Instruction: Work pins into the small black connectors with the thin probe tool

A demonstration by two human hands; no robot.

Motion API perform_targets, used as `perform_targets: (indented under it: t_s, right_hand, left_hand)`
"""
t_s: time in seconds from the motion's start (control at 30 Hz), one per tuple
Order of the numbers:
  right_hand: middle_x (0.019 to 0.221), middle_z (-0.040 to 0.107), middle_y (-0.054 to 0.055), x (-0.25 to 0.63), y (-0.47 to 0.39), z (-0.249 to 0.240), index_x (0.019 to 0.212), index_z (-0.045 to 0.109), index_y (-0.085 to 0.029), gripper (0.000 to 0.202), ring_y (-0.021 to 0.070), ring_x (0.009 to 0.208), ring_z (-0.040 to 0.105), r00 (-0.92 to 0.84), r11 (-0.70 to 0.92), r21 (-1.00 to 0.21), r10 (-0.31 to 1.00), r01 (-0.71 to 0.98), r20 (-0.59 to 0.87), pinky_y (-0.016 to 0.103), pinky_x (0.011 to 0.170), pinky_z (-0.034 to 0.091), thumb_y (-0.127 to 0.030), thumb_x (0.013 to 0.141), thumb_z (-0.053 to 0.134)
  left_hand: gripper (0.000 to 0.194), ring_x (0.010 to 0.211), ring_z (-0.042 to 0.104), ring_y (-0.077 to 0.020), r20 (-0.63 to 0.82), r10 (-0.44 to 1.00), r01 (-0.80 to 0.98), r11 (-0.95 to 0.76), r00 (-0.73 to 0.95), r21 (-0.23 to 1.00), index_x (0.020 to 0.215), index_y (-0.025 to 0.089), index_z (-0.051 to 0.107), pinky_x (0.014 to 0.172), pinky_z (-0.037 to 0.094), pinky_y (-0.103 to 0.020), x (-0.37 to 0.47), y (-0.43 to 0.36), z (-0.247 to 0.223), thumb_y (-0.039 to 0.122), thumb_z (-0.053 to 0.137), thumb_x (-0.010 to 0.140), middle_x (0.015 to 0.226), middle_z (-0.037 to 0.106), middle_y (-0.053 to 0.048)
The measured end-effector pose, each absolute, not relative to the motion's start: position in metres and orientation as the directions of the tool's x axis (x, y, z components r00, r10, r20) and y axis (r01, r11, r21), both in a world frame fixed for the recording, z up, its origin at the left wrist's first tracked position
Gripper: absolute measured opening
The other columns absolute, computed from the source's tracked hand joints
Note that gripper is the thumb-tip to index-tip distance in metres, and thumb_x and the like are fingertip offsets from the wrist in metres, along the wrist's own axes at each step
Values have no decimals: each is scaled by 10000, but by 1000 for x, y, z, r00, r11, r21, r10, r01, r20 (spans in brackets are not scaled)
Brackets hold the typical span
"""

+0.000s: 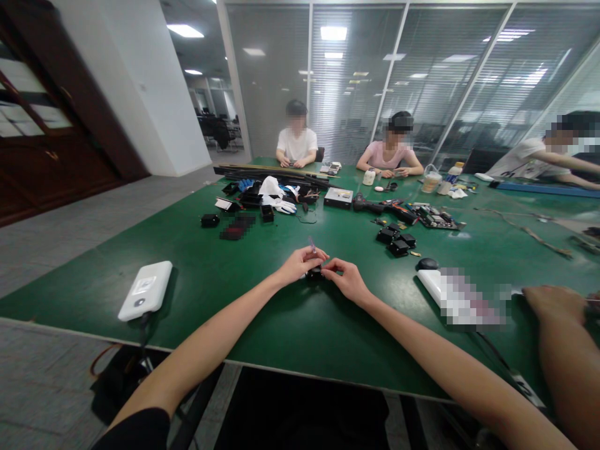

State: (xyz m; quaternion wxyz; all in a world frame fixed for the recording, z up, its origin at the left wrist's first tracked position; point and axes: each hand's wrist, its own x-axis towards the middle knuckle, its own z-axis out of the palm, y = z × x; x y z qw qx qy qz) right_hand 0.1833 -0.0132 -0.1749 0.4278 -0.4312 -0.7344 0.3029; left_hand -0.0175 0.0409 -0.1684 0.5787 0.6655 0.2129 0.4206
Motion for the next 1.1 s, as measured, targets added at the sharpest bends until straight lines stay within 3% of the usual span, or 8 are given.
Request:
perform_targets:
  t_s: [0.27, 0.57, 1.1]
  right_hand:
    - [923, 754, 39, 183, -14, -173, 965, 744, -195, 187, 197, 855, 686, -258, 402, -833, 911, 381, 322, 308, 795, 537, -334, 902, 636]
    - [897, 695, 25, 179, -15, -174, 920, 671, -191, 113, 164, 788, 633, -270, 428, -826, 899, 368, 345, 275, 699, 533, -261, 833, 689]
    - [836, 668, 8, 182, -12, -179, 856, 613, -201, 147, 164, 766, 627, -264, 434, -833, 896, 344, 358, 274, 683, 527, -295, 835, 723]
  left_hand:
    - [337, 817, 665, -171, 268, 810, -136, -231, 522, 963, 969, 130, 751, 819, 501, -306, -17, 44, -170, 411, 789, 788, 894, 746, -57]
    - [272, 845, 663, -174, 304, 784, -160, -260, 541, 952, 908, 131, 741, 819, 495, -301, -17, 40, -164, 374, 788, 796, 950, 747, -63]
    - [293, 878, 673, -197, 309, 759, -129, -289, 573, 949, 943, 145, 767, 876, 498, -323, -16, 45, -169, 410, 763, 818, 918, 750, -68]
